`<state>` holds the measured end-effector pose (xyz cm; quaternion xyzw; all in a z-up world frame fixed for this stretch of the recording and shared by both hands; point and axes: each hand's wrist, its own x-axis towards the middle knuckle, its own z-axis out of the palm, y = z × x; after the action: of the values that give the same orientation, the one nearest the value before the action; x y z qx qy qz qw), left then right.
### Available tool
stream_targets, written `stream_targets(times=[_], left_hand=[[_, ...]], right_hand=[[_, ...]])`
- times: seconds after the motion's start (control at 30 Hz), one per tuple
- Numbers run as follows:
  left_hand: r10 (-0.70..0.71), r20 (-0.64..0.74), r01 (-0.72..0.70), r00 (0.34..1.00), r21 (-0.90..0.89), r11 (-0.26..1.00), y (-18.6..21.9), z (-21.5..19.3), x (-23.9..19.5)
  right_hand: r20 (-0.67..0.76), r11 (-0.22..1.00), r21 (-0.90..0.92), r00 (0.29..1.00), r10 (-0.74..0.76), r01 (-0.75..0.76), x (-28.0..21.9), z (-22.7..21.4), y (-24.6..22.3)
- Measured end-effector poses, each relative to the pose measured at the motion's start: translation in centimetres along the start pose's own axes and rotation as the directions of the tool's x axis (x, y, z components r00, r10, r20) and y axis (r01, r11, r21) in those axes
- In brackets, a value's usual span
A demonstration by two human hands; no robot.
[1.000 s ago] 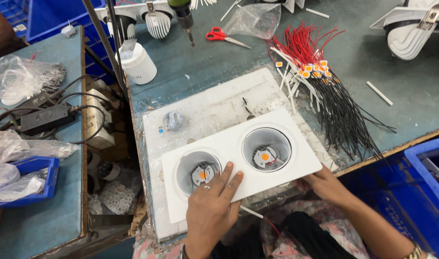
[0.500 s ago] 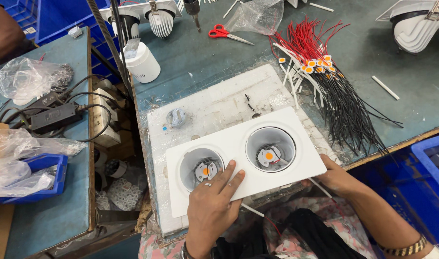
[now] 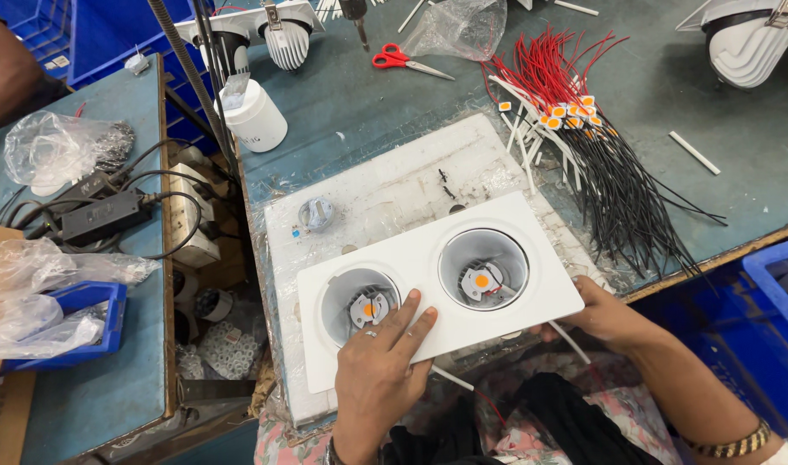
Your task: The person assembles a dual LED light fixture by inserting wires into sockets, securing them with a screwdriver, and using a hot glue gun to fix components. They handle red and black wires, a white fixture, and a glue gun throughout the process.
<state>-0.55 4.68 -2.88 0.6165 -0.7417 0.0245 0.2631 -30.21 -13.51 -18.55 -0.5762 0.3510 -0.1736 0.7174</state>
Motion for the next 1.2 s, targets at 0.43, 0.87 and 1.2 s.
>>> stream_targets(times=[0.43, 0.87, 1.2], left_hand=[[-0.018, 0.002, 0.018, 1.000, 0.003, 1.000, 0.2, 0.0, 0.1], [0.009, 0.032, -0.009, 0.999, 0.010, 1.000, -0.1, -0.2, 0.1], [0.045, 0.039, -0.046, 0.998, 0.043, 0.998, -0.1, 0.1, 0.3]], right_hand=[[-0.029, 0.991, 0.123, 0.999, -0.043, 0.046, 0.0, 0.7, -0.8], [-0.266, 0.988, -0.124, 0.956, -0.122, 0.092, -0.9, 2.5, -1.8], [-0.393, 0.642, -0.765, 0.825, -0.406, -0.048, -2.7, 6.7, -6.3]])
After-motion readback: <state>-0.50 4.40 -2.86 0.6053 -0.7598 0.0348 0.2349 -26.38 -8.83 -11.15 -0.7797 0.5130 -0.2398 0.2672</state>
